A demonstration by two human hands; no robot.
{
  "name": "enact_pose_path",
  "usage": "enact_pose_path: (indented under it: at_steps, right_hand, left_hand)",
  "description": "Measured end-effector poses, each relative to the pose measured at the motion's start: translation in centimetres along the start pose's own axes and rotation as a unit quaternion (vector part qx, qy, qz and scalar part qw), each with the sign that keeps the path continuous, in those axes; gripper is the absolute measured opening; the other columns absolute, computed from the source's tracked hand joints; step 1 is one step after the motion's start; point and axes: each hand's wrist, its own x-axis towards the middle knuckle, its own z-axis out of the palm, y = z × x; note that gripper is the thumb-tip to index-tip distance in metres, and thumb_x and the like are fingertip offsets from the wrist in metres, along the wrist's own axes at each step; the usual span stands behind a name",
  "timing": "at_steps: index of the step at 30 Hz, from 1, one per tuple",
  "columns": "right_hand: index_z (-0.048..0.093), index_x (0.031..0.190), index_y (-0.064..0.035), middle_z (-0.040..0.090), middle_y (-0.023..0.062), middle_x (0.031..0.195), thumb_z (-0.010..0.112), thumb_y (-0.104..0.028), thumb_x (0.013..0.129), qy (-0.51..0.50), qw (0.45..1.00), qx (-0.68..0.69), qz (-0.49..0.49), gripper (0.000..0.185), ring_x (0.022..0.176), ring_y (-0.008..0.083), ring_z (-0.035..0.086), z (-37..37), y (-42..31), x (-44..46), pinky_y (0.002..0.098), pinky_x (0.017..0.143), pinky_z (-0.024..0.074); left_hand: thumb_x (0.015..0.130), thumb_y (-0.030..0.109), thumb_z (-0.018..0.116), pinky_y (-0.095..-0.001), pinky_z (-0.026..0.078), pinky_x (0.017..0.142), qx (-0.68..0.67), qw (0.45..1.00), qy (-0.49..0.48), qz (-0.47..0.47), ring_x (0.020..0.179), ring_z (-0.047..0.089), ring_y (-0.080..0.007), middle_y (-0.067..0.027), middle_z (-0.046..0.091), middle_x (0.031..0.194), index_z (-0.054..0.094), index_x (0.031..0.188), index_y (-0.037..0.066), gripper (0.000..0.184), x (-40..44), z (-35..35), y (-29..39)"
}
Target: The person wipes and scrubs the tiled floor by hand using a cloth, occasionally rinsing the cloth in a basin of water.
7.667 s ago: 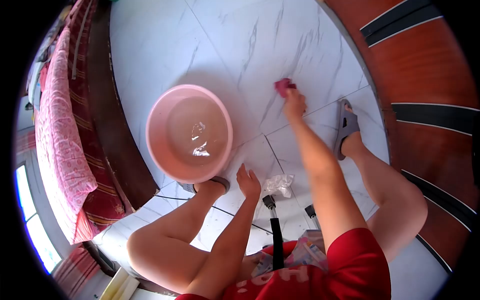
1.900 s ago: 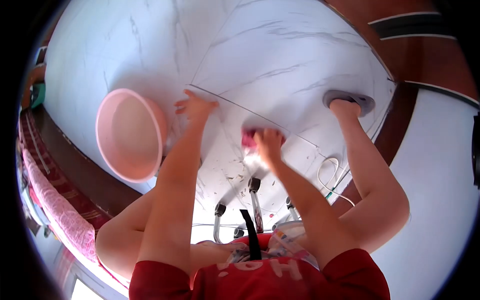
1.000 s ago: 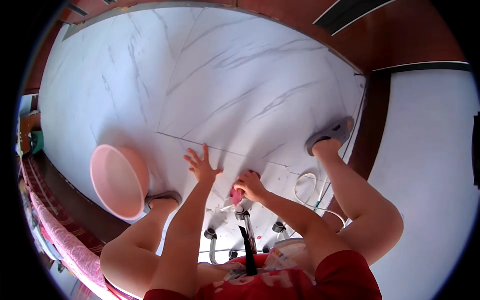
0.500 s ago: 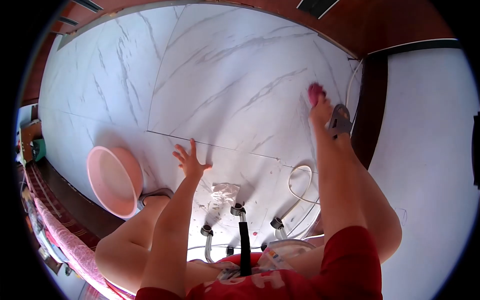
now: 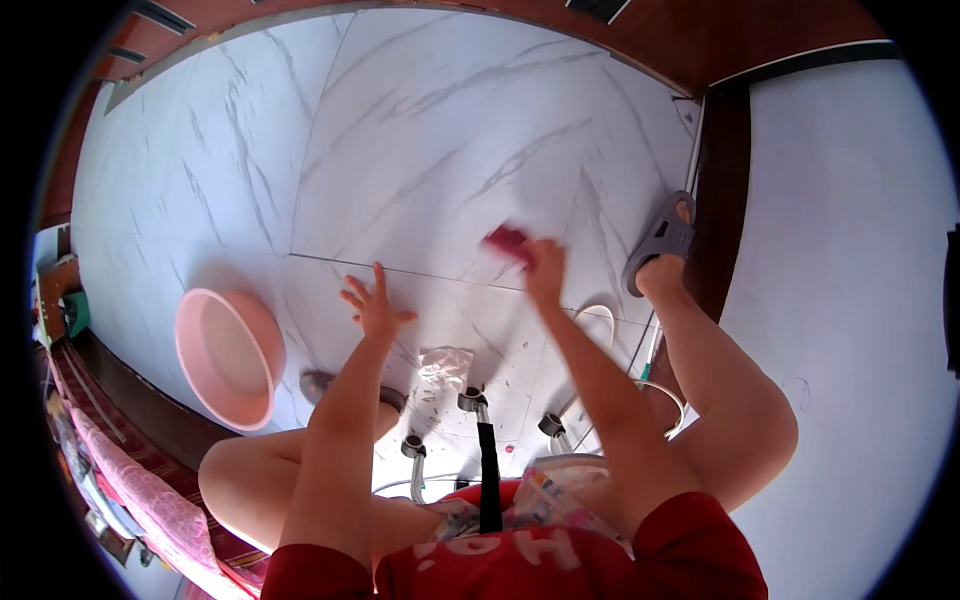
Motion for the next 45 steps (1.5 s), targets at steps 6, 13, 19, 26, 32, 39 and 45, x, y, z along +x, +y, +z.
enact_pose_path:
  at_steps: [6, 13, 19, 26, 32, 39, 45]
  right_hand:
    - [0.053, 0.115, -0.0183, 0.046, 0.0132, 0.116, 0.059, -0.008, 0.074, -0.003, 0.96, -0.234, 0.154, 0.042, 0.103, 0.0374, 0.043, -5.2, 7.9, 5.8, 0.0439, 0.081, 0.0432]
    - [0.058, 0.083, -0.0125, 0.049, 0.0097, 0.093, 0.061, -0.005, 0.068, -0.115, 0.99, -0.076, -0.021, 0.018, 0.091, 0.0348, 0.046, -0.1, -4.4, -8.1, 0.0421, 0.077, 0.0428]
    - [0.06, 0.078, -0.0055, 0.057, 0.0121, 0.079, 0.057, -0.004, 0.069, 0.056, 0.984, 0.143, 0.095, 0.009, 0.077, 0.0306, 0.056, -1.5, -3.8, -3.3, 0.0389, 0.071, 0.0453]
    - [0.047, 0.126, -0.0254, 0.034, 0.0127, 0.137, 0.063, -0.026, 0.076, -0.049, 0.951, -0.118, 0.282, 0.053, 0.122, 0.038, 0.032, -9.0, 7.9, 12.5, 0.0599, 0.094, 0.0286]
    - [0.058, 0.106, -0.0206, 0.042, 0.0105, 0.124, 0.065, -0.025, 0.072, -0.008, 0.949, -0.255, 0.186, 0.035, 0.108, 0.0354, 0.04, -3.5, 5.7, 9.2, 0.0534, 0.087, 0.0325]
    - [0.053, 0.079, -0.0111, 0.053, 0.0084, 0.094, 0.058, -0.007, 0.071, 0.033, 0.992, 0.018, -0.12, 0.01, 0.088, 0.0305, 0.049, -4.6, 7.8, 9.8, 0.0457, 0.083, 0.0362]
    - [0.041, 0.13, -0.0203, 0.044, 0.0152, 0.119, 0.061, -0.008, 0.076, 0.056, 0.922, -0.201, 0.326, 0.06, 0.103, 0.0369, 0.047, -13.0, 17.3, 21.7, 0.0489, 0.081, 0.0434]
  left_hand:
    - [0.05, 0.026, 0.088, -0.0707, 0.033, 0.088, -0.017, 1.0, -0.011, -0.011, 0.133, -0.012, -0.0496, -0.0218, -0.018, 0.147, 0.002, 0.144, 0.037, 0.128, 0.0, -0.5, -0.1]
    - [0.048, 0.03, 0.089, -0.0686, 0.034, 0.089, 0.003, 1.0, 0.009, 0.008, 0.132, -0.01, -0.0521, -0.0252, -0.015, 0.146, 0.003, 0.144, 0.036, 0.128, -0.3, -1.0, 0.5]
    - [0.048, 0.035, 0.088, -0.0627, 0.035, 0.093, 0.049, 0.998, 0.034, 0.032, 0.131, -0.001, -0.0552, -0.0317, -0.006, 0.144, 0.007, 0.144, 0.03, 0.125, -0.2, -0.5, 0.5]
    - [0.06, 0.036, 0.082, -0.0576, 0.031, 0.099, 0.085, 0.995, 0.02, 0.041, 0.136, 0.009, -0.0442, -0.0297, 0.005, 0.146, 0.011, 0.144, 0.016, 0.112, 2.5, -0.7, 6.5]
    - [0.059, 0.037, 0.083, -0.0596, 0.03, 0.1, 0.071, 0.976, 0.029, 0.202, 0.137, 0.005, -0.0434, -0.0253, 0.001, 0.148, 0.006, 0.146, 0.022, 0.117, 5.2, -4.0, 21.4]
    - [0.047, 0.041, 0.088, -0.0599, 0.034, 0.096, 0.163, 0.976, -0.005, 0.145, 0.132, -0.003, -0.0537, -0.031, -0.01, 0.145, -0.003, 0.145, 0.025, 0.135, 5.8, -3.2, 27.1]
    - [0.045, 0.038, 0.089, -0.0599, 0.034, 0.096, 0.165, 0.977, -0.018, 0.134, 0.132, -0.006, -0.0544, -0.0318, -0.012, 0.144, -0.004, 0.145, 0.025, 0.137, 5.9, -3.3, 27.3]
